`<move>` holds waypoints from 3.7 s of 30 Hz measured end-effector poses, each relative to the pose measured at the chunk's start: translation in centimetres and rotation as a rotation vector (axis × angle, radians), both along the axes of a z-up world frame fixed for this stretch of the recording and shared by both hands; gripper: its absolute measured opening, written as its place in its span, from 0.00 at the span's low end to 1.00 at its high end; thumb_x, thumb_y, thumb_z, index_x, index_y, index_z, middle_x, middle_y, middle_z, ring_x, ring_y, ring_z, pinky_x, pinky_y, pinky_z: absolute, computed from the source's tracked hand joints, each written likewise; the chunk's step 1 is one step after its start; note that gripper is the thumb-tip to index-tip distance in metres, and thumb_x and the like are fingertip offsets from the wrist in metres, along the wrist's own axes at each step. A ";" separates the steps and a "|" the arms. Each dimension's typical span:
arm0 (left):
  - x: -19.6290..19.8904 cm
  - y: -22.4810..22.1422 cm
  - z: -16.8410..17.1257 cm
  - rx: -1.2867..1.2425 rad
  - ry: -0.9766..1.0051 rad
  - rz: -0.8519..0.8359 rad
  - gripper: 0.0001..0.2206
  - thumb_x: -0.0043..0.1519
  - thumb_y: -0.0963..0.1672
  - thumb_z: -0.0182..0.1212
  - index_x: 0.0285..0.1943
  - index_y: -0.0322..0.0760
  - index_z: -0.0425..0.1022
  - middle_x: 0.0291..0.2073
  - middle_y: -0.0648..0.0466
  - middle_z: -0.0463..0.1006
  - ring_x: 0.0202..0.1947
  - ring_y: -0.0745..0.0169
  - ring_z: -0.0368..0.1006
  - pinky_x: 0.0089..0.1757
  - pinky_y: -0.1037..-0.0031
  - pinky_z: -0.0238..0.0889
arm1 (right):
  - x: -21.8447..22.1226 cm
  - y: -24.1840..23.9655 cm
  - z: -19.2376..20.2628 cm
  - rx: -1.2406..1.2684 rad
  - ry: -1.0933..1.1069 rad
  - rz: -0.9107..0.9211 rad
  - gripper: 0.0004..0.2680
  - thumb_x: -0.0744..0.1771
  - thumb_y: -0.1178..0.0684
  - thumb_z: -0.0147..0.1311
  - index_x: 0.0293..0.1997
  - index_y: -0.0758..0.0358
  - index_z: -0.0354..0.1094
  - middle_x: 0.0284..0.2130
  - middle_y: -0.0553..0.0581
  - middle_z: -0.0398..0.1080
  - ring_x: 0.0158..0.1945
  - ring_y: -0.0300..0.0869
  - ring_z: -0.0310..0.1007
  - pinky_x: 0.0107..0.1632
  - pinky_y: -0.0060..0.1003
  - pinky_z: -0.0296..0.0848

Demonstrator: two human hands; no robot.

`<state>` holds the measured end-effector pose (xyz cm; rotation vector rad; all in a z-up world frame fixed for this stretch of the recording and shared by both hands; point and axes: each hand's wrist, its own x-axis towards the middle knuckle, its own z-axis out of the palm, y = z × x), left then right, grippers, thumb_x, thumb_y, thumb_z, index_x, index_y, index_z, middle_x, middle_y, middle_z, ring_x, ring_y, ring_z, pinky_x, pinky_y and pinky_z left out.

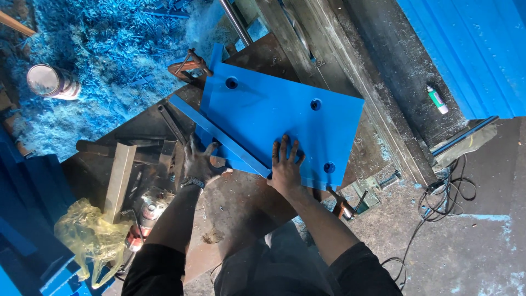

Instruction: Assembling and stacking blue industrial plates on a production floor.

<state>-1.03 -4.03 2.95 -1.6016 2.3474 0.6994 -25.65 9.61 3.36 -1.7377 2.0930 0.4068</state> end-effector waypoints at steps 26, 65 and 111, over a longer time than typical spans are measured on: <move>1.2 -5.2 -1.8 0.003 -0.020 -0.013 0.50 0.36 0.66 0.75 0.71 0.63 0.65 0.74 0.25 0.39 0.73 0.14 0.38 0.59 0.32 0.56 | 1.1 -5.1 -0.4 -0.002 0.031 -0.018 0.53 0.54 0.28 0.72 0.78 0.66 0.34 0.74 0.75 0.29 0.73 0.78 0.29 0.60 0.85 0.56; 1.8 -11.2 -2.1 -0.015 -0.056 -0.035 0.47 0.38 0.64 0.76 0.71 0.64 0.64 0.74 0.24 0.38 0.72 0.11 0.37 0.56 0.30 0.60 | 1.8 -11.3 -1.0 -0.010 -0.002 -0.026 0.52 0.55 0.29 0.73 0.77 0.68 0.34 0.74 0.76 0.29 0.74 0.80 0.30 0.59 0.86 0.53; 2.6 -17.9 -2.5 -0.005 -0.091 -0.049 0.49 0.38 0.66 0.73 0.72 0.64 0.61 0.75 0.27 0.38 0.72 0.13 0.38 0.57 0.32 0.59 | 2.6 -17.9 -1.9 -0.044 -0.017 -0.029 0.53 0.54 0.30 0.74 0.76 0.69 0.35 0.73 0.77 0.30 0.73 0.80 0.31 0.57 0.87 0.56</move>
